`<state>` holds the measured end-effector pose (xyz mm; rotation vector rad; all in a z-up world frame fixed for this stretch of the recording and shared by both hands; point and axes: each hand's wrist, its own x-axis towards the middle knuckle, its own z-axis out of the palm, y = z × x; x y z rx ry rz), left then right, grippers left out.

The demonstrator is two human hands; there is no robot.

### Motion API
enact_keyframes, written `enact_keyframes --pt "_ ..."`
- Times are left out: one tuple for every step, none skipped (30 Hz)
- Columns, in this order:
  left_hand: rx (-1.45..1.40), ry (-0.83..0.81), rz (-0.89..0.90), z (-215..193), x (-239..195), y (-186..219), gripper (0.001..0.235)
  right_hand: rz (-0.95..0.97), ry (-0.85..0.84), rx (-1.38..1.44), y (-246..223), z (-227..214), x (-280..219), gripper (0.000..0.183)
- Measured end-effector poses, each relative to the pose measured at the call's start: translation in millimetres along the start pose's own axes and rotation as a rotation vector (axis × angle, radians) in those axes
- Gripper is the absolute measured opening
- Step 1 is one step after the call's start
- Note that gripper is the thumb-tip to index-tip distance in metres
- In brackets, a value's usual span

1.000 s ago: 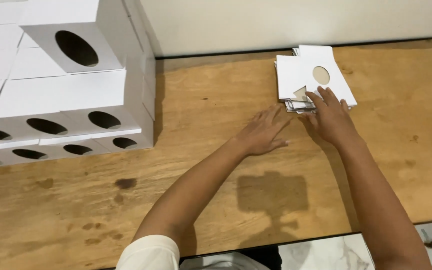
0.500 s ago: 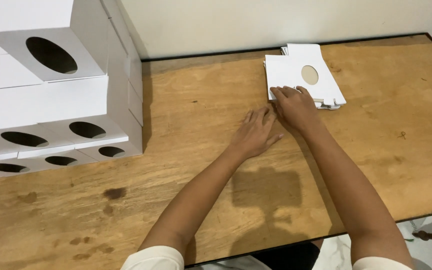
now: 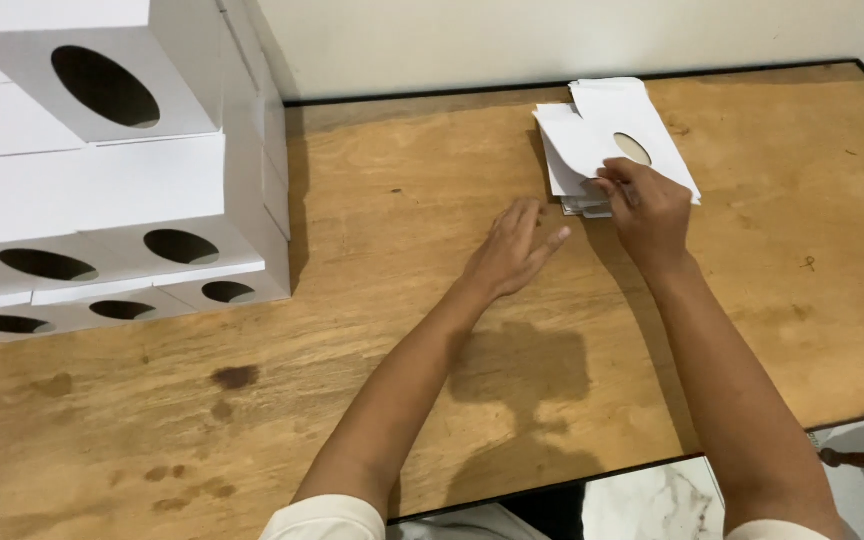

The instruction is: Assembling white cardboard boxes from flat templates by folding and tucking flaps.

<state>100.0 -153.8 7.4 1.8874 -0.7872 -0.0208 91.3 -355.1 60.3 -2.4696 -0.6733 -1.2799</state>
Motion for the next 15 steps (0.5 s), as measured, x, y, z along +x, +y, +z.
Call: enact_keyframes --pt "-0.001 0.005 -0.005 0 0 -4 0.050 -0.003 -0.004 0.005 -8 -4 -11 0.018" --pt "-0.255 0.086 -0.035 0 1 -8 0.043 -0.064 0.067 0.051 -16 -7 -22 0.019" --pt "-0.509 0.167 -0.062 -1 2 -11 0.037 -0.124 0.138 0.097 -23 -11 -32 0.021" --pt "-0.508 0.181 -0.056 -2 4 -13 0.037 -0.138 0.140 0.102 -51 -14 -30 0.021" --pt "-0.796 0.201 -0.147 -2 8 -16 0.052 -0.213 0.091 0.210 -79 -17 -29 0.017" --pt "-1.084 0.215 -0.242 -2 9 -19 0.068 -0.282 0.041 0.321 -109 -20 -31 0.014" --pt "-1.082 0.227 -0.239 -16 1 -16 0.068 -0.290 0.040 0.329 -117 -16 -31 0.014" --pt "-1.034 0.205 -0.245 -30 -11 -15 0.055 -0.288 -0.001 0.446 -130 -12 -34 0.012" --pt "-0.986 0.183 -0.250 -43 -22 -14 0.045 -0.287 -0.042 0.562 -142 -8 -38 0.011" --pt "-0.978 0.183 -0.266 -52 -34 -11 0.045 -0.274 -0.038 0.573 -138 -6 -43 0.011" --pt "-0.972 0.245 -0.307 -60 -46 -9 0.041 -0.225 -0.019 0.604 -134 -4 -48 0.020" --pt "-0.967 0.311 -0.344 -69 -57 -6 0.037 -0.181 -0.002 0.634 -129 -1 -52 0.030" --pt "-0.959 0.315 -0.354 -79 -71 3 0.037 -0.174 0.001 0.645 -128 -7 -50 0.030" --pt "-0.982 0.340 -0.398 -88 -82 11 0.039 -0.141 0.063 0.508 -123 -12 -45 0.033" --pt "-1.004 0.366 -0.441 -98 -93 20 0.041 -0.108 0.123 0.371 -119 -17 -40 0.042"
